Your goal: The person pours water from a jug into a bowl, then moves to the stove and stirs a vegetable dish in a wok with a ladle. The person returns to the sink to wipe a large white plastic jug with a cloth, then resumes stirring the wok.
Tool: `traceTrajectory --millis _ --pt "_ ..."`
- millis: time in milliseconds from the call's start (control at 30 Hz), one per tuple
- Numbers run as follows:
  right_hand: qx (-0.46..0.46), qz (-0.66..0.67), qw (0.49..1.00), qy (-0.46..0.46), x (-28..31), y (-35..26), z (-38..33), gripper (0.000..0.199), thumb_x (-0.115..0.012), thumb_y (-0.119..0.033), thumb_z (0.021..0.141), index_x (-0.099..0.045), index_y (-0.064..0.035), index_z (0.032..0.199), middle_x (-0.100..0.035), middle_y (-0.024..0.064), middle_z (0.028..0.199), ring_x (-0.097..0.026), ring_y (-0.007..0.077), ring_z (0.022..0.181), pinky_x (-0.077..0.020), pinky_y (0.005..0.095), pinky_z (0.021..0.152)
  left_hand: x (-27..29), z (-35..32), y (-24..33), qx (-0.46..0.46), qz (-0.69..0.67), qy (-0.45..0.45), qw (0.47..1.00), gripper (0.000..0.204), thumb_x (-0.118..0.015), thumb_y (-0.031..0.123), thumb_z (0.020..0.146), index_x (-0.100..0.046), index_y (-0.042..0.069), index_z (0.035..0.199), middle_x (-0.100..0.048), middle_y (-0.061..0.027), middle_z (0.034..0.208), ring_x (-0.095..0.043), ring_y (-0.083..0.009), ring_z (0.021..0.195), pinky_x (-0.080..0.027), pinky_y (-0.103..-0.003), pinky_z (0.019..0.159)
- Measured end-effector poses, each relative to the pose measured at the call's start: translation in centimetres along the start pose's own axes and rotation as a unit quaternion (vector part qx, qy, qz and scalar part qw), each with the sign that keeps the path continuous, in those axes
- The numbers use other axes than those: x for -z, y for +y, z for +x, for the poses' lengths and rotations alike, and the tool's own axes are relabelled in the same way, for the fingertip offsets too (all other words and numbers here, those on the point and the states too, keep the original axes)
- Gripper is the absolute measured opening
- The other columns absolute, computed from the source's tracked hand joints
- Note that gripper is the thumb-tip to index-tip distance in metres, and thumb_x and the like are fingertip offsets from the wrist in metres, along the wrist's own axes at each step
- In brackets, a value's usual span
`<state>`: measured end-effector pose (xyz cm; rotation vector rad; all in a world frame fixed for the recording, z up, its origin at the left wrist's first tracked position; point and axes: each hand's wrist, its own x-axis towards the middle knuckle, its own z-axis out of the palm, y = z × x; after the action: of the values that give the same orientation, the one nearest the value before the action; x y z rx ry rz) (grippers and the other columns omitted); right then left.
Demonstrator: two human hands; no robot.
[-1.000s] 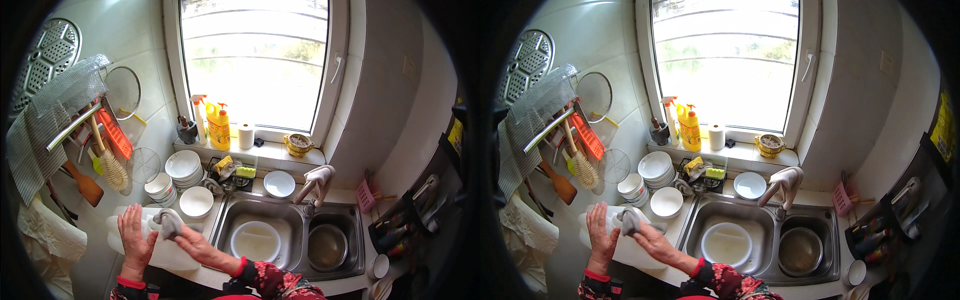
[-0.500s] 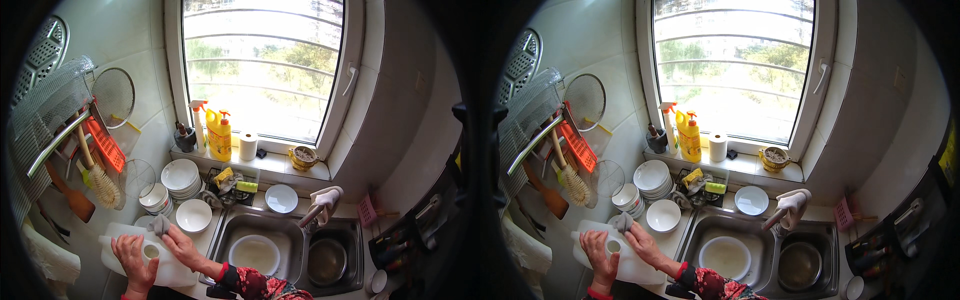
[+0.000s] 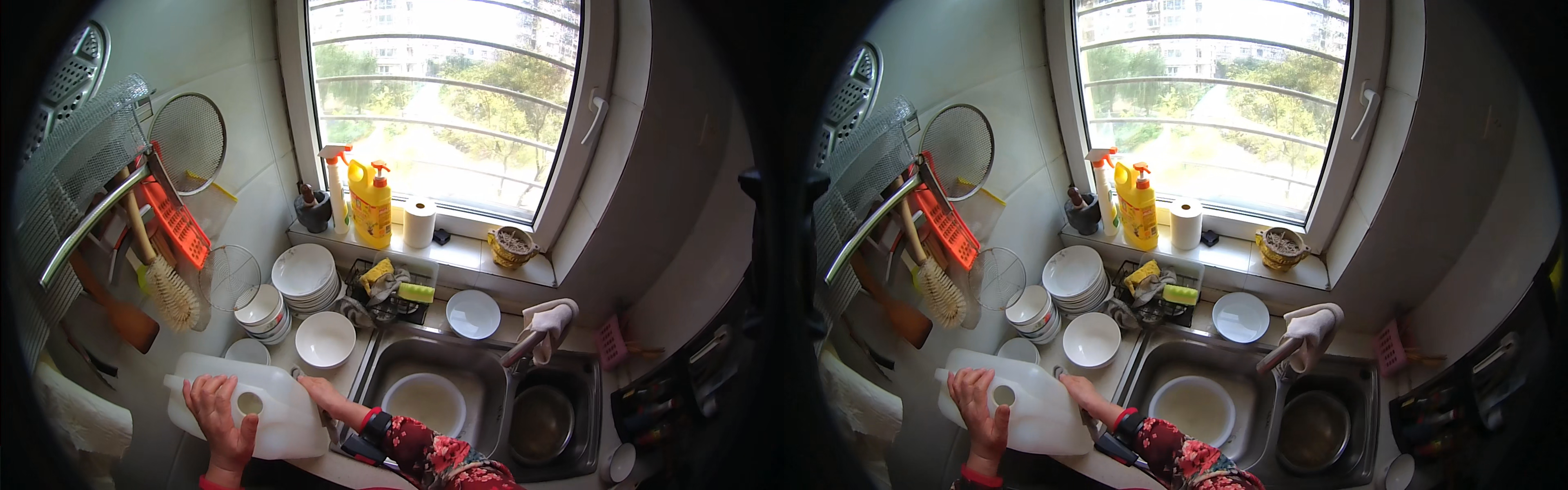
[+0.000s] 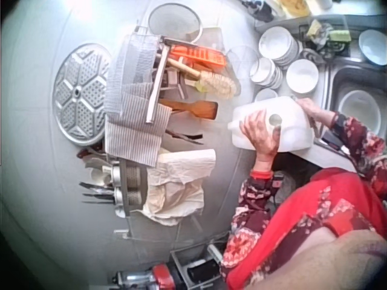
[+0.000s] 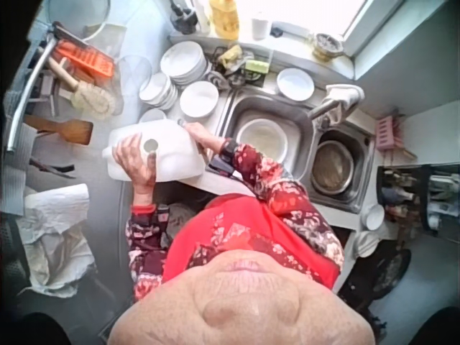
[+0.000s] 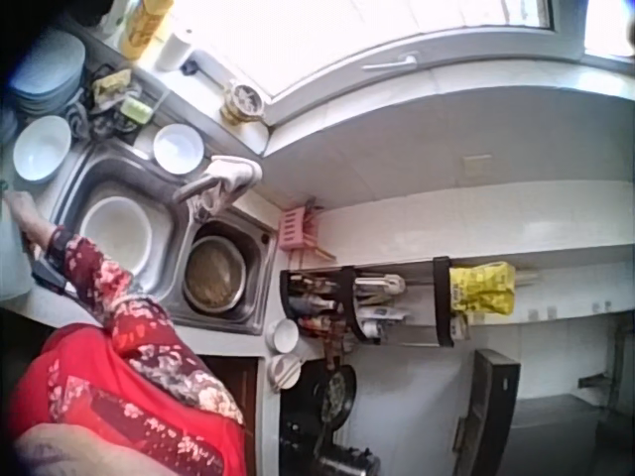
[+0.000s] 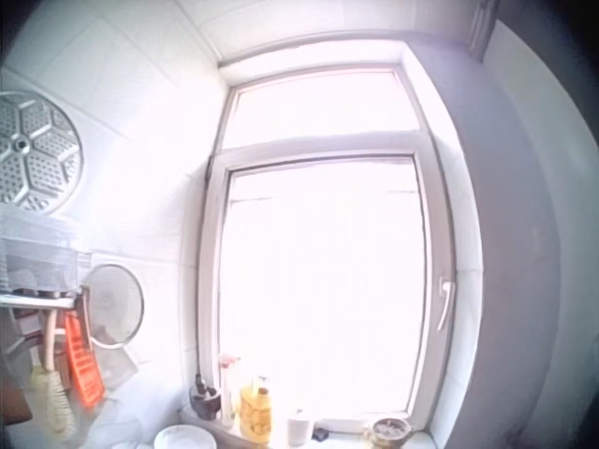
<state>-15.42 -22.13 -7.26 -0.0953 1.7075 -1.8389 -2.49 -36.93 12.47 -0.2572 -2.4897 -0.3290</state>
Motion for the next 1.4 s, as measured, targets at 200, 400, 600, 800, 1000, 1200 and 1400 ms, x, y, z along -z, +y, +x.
traceTrajectory --millis 200,400,600,800,1000,1200,1400 --pt "0.120 0.113 0.984 -0.064 -1.5 -7.2 -4.5 0.037 -0.044 -0.035 0.102 -0.062 -0.0033 0.110 -0.062 -0.0005 0.096 -0.053 0.0078 0.084 -0.0447 0.0249 0.078 0.1 -0.6 -0.4 -0.010 0.017 0.017 1.000 0.066 -0.041 0.060 0.093 -0.056 0.002 0.120 -0.052 -0.0131 0.119 -0.043 -0.0356 0.119 -0.015 -0.057 0.112" --pt "0.300 -0.048 0.952 -0.030 -2.9 -10.7 -6.4 0.034 -0.047 -0.034 0.102 -0.062 -0.0042 0.106 -0.060 -0.0016 0.088 -0.050 0.0053 0.080 -0.0443 0.0228 0.071 0.0 -0.5 -0.5 -0.022 0.012 0.029 0.999 0.065 -0.041 0.060 0.093 -0.057 0.002 0.119 -0.052 -0.0133 0.118 -0.043 -0.0356 0.119 -0.016 -0.057 0.111" --pt "0.135 0.046 0.990 0.024 -1.4 -4.8 -2.6 0.046 -0.045 -0.043 0.099 -0.065 -0.0024 0.105 -0.065 0.0039 0.093 -0.055 0.0124 0.085 -0.0455 0.0283 0.079 -0.1 -0.1 -0.1 -0.035 0.008 0.045 0.998 0.064 -0.043 0.058 0.093 -0.057 0.002 0.119 -0.053 -0.0130 0.117 -0.044 -0.0356 0.117 -0.017 -0.056 0.111" --pt "0.113 -0.069 0.984 0.119 0.8 4.4 0.8 0.046 -0.043 -0.039 0.099 -0.062 0.0022 0.110 -0.066 0.0120 0.104 -0.056 0.0204 0.094 -0.0446 0.0361 0.087 -0.9 0.1 -0.5 -0.042 -0.005 0.057 0.997 0.062 -0.044 0.057 0.092 -0.059 0.003 0.119 -0.054 -0.0132 0.120 -0.044 -0.0356 0.120 -0.018 -0.056 0.110" --pt "0.128 0.212 0.965 0.088 -2.8 -1.6 -7.0 0.030 -0.043 -0.024 0.102 -0.059 -0.0007 0.111 -0.063 0.0048 0.098 -0.053 0.0124 0.087 -0.0463 0.0292 0.080 -0.6 -0.1 -1.0 -0.053 0.008 0.057 0.997 0.057 -0.047 0.054 0.093 -0.058 0.007 0.123 -0.054 -0.0100 0.122 -0.044 -0.0330 0.121 -0.018 -0.055 0.111" --pt "0.395 -0.007 0.916 0.064 -6.0 -10.3 -10.6 0.021 -0.049 -0.020 0.100 -0.058 -0.0020 0.106 -0.062 0.0075 0.097 -0.056 0.0185 0.104 -0.0434 0.0339 0.088 -0.1 -0.7 -1.1 -0.039 0.021 0.046 0.998 0.060 -0.044 0.056 0.094 -0.057 0.005 0.124 -0.052 -0.0096 0.124 -0.042 -0.0327 0.122 -0.016 -0.054 0.111" --pt "0.510 -0.196 0.834 0.075 -4.7 -12.5 -9.4 0.025 -0.053 -0.022 0.096 -0.060 -0.0015 0.083 -0.061 0.0167 0.085 -0.056 0.0396 0.114 -0.0411 0.0477 0.097 -1.1 -0.2 -1.0 -0.037 -0.023 0.062 0.997 0.065 -0.040 0.056 0.095 -0.047 0.003 0.132 -0.051 -0.0124 0.126 -0.041 -0.0322 0.124 -0.015 -0.054 0.111"
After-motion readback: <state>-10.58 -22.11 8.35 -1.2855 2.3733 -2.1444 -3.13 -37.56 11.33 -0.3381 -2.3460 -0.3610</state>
